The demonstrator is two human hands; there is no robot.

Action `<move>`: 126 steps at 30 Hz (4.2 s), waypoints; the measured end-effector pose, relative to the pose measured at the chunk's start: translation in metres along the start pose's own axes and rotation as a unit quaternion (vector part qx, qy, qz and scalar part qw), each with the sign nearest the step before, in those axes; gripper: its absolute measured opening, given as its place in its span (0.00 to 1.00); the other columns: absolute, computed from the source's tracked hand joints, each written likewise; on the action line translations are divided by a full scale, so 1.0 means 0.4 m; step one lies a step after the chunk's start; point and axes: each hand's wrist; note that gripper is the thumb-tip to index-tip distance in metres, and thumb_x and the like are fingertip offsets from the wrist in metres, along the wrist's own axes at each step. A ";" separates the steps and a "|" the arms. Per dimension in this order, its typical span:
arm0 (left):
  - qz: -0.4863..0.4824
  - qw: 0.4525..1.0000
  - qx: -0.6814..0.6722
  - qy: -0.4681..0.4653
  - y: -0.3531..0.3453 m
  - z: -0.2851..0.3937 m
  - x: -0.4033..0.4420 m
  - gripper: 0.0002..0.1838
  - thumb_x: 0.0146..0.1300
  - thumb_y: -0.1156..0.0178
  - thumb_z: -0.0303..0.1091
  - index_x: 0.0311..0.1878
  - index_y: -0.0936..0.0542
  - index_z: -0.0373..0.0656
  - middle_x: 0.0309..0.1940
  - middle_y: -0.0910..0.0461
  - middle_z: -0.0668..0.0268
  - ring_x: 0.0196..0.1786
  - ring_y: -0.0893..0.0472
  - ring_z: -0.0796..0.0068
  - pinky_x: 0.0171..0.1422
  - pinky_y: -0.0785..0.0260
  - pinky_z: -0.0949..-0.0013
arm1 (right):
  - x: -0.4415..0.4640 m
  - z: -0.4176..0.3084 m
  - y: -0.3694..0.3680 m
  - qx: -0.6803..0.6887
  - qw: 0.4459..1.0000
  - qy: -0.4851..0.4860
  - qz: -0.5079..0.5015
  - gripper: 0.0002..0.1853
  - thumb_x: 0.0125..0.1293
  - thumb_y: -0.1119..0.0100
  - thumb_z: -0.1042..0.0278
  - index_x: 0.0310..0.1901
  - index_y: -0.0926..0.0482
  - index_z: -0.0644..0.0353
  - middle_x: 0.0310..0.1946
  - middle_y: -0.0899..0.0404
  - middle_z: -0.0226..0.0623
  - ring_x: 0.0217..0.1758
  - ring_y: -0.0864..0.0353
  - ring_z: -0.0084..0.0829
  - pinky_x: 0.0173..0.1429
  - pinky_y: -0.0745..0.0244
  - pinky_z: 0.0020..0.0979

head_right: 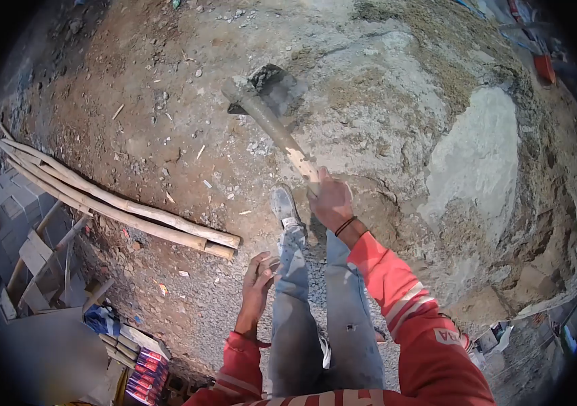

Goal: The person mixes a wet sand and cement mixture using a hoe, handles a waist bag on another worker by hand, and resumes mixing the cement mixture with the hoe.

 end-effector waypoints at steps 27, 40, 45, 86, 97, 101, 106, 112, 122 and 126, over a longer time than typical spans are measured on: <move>0.093 0.948 0.183 -0.243 -0.505 0.318 0.378 0.07 0.61 0.43 0.28 0.34 0.33 0.40 0.20 0.31 0.68 0.17 0.31 0.78 0.18 0.35 0.74 | -0.220 0.012 0.114 0.254 0.966 -0.050 0.004 0.21 0.48 0.39 0.69 0.46 0.29 0.62 0.33 0.21 0.52 0.39 0.20 0.54 0.44 0.26 0.49; -0.002 0.985 0.169 0.039 -0.795 -0.301 0.400 0.09 0.62 0.48 0.32 0.39 0.33 0.38 0.21 0.31 0.64 0.19 0.30 0.69 0.22 0.32 0.63 | -0.532 0.539 0.239 0.240 0.948 -0.206 -0.039 0.20 0.47 0.38 0.65 0.41 0.24 0.67 0.36 0.20 0.51 0.43 0.21 0.52 0.51 0.27 0.44; 0.006 0.995 -0.013 0.098 -0.898 -0.344 0.452 0.05 0.64 0.50 0.32 0.35 0.34 0.43 0.21 0.33 0.66 0.19 0.33 0.69 0.23 0.33 0.64 | -0.704 0.769 0.456 0.179 0.973 -0.109 -0.097 0.21 0.48 0.39 0.64 0.43 0.23 0.68 0.31 0.21 0.52 0.38 0.21 0.50 0.46 0.26 0.44; 0.024 0.682 0.718 -0.134 -0.615 -0.212 0.467 0.21 0.49 0.41 0.41 0.31 0.24 0.26 0.35 0.21 0.41 0.41 0.19 0.46 0.46 0.25 0.58 | -0.393 0.266 -0.057 0.344 0.884 -0.316 -0.018 0.19 0.53 0.39 0.63 0.45 0.24 0.64 0.42 0.22 0.57 0.50 0.23 0.55 0.54 0.29 0.48; -0.013 0.984 0.137 0.117 -0.964 -0.331 0.411 0.09 0.64 0.56 0.35 0.35 0.31 0.40 0.23 0.33 0.64 0.22 0.31 0.67 0.25 0.29 0.62 | -0.585 0.634 0.427 0.519 0.800 -0.251 -0.164 0.15 0.55 0.37 0.63 0.34 0.25 0.68 0.18 0.29 0.31 0.19 0.28 0.21 0.18 0.37 0.26; -0.001 0.991 -0.012 0.132 -1.046 -0.393 0.331 0.06 0.64 0.56 0.33 0.34 0.32 0.42 0.21 0.35 0.66 0.22 0.32 0.70 0.24 0.31 0.66 | -0.837 0.818 0.561 0.258 0.947 -0.144 -0.124 0.18 0.54 0.38 0.64 0.40 0.26 0.70 0.21 0.25 0.45 0.24 0.23 0.41 0.31 0.29 0.38; -0.075 0.969 -0.102 0.213 -1.206 -0.613 0.095 0.05 0.57 0.46 0.27 0.28 0.31 0.44 0.19 0.34 0.68 0.24 0.30 0.70 0.32 0.30 0.64 | -1.136 1.029 0.650 0.127 0.979 -0.142 -0.074 0.14 0.51 0.41 0.67 0.38 0.30 0.60 0.24 0.25 0.51 0.31 0.25 0.56 0.36 0.30 0.45; -0.166 0.935 -0.155 0.273 -1.208 -0.794 -0.034 0.08 0.60 0.44 0.30 0.27 0.31 0.45 0.19 0.34 0.71 0.24 0.29 0.73 0.37 0.31 0.65 | -1.311 1.141 0.533 -0.109 0.949 -0.282 -0.087 0.20 0.49 0.37 0.65 0.43 0.32 0.57 0.32 0.22 0.47 0.38 0.23 0.52 0.43 0.29 0.49; 0.021 0.994 0.106 0.012 -0.676 -0.139 0.323 0.07 0.60 0.43 0.30 0.30 0.29 0.39 0.18 0.33 0.70 0.19 0.32 0.76 0.22 0.35 0.70 | -0.832 0.454 -0.121 0.175 0.977 -0.101 0.065 0.33 0.51 0.38 0.63 0.60 0.34 0.62 0.37 0.22 0.55 0.37 0.24 0.55 0.44 0.29 0.49; 0.055 0.954 0.243 -0.165 -0.573 0.178 0.597 0.07 0.59 0.42 0.28 0.30 0.29 0.36 0.18 0.29 0.66 0.17 0.28 0.74 0.20 0.32 0.70 | -0.313 0.189 -0.096 0.277 0.952 -0.123 0.039 0.28 0.52 0.38 0.64 0.56 0.30 0.61 0.34 0.22 0.54 0.41 0.23 0.54 0.47 0.27 0.47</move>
Point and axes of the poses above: each hand's wrist, its own x-axis towards the middle knuckle, its own y-axis out of the back of the hand, z = x × y
